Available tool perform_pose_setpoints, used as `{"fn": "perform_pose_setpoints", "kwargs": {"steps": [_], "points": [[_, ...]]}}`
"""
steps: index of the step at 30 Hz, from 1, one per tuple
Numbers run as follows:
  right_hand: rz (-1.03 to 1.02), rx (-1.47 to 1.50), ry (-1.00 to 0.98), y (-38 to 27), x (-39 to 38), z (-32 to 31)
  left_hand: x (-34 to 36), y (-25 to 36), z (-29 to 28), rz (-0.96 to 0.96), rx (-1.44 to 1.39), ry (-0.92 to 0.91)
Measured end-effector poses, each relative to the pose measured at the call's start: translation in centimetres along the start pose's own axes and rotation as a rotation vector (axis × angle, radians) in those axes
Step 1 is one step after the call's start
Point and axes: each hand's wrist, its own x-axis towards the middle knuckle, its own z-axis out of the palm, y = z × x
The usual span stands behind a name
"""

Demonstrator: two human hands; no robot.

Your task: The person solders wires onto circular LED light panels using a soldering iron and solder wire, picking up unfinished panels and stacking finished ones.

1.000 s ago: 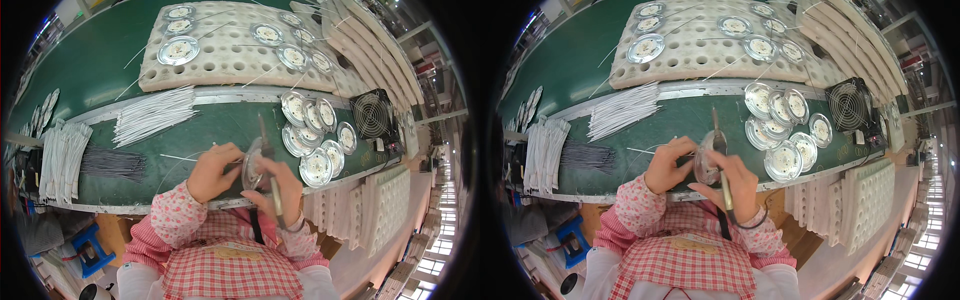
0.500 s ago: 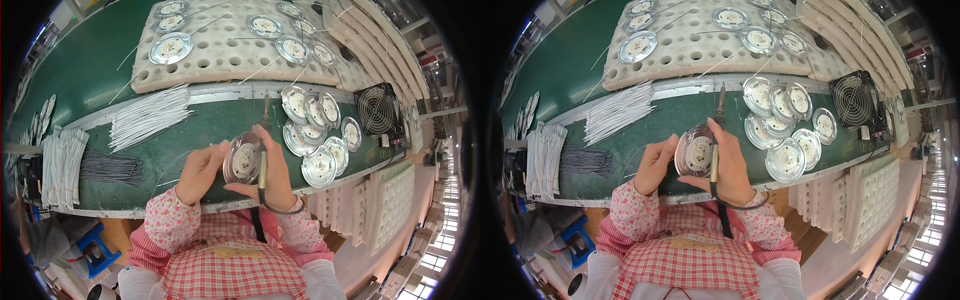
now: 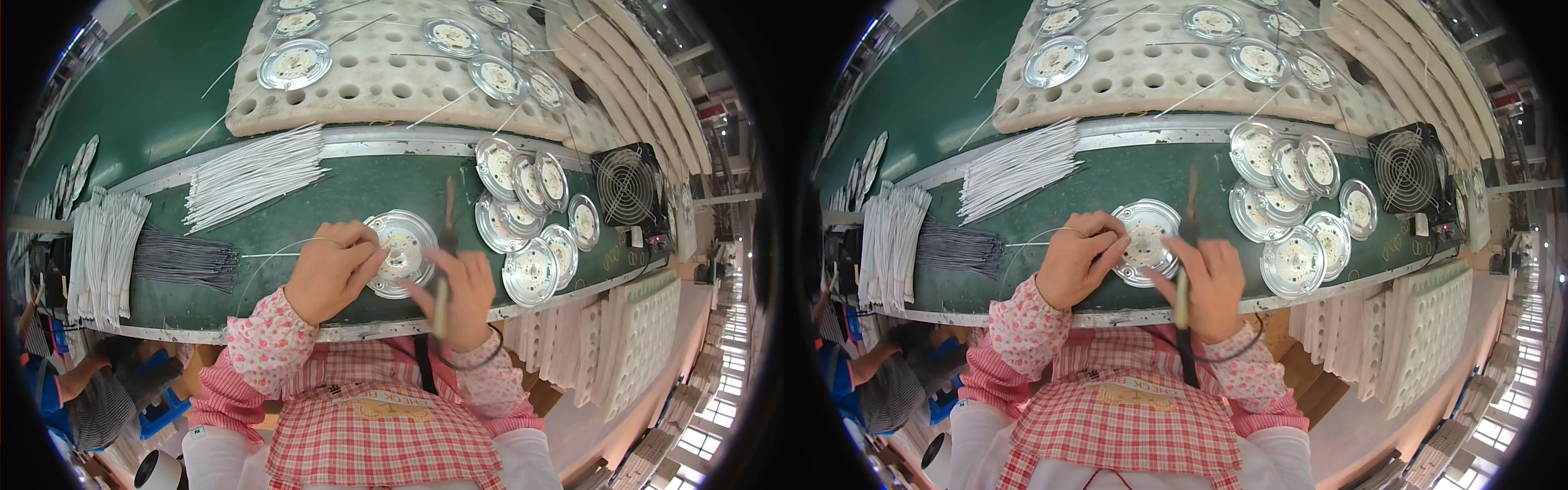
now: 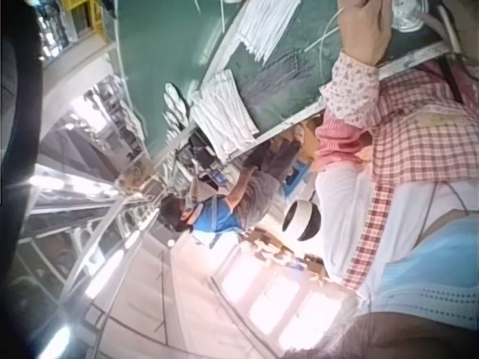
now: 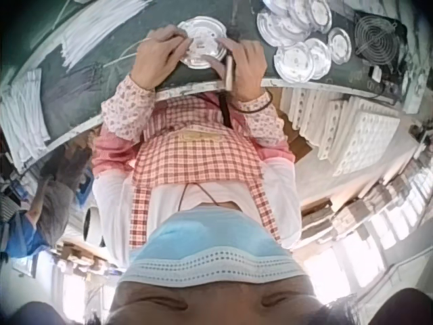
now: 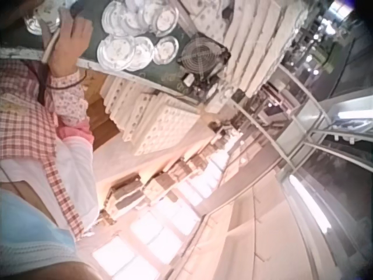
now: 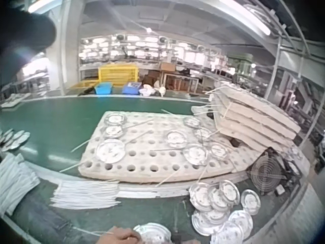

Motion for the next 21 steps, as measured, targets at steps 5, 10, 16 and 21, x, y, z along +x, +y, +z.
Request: {"fn": "perform_pose_setpoints", "kwargs": {"steps": [5, 10, 16, 21], "points": [[0.145, 0.502, -0.085, 1.6, -0.6, -3.3, 0.1, -0.2, -0.6, 0.016, -0.018, -0.027], [0.207, 0.641, -0.055, 1.5, 0.6, -3.4, 0.5, -0.4, 0.3, 0.044, 0.031, -0.022], [0.043, 0.57, -0.289, 2.7, 0.9, -4.3, 0.5, -0.2, 1.0, 0.091, 0.136, 0.031], [0.056, 0.592, -0.268, 2.6, 0.9, -4.1, 0.5, 0.0, 1.7, 0.122, 0.296, 0.025]]}}
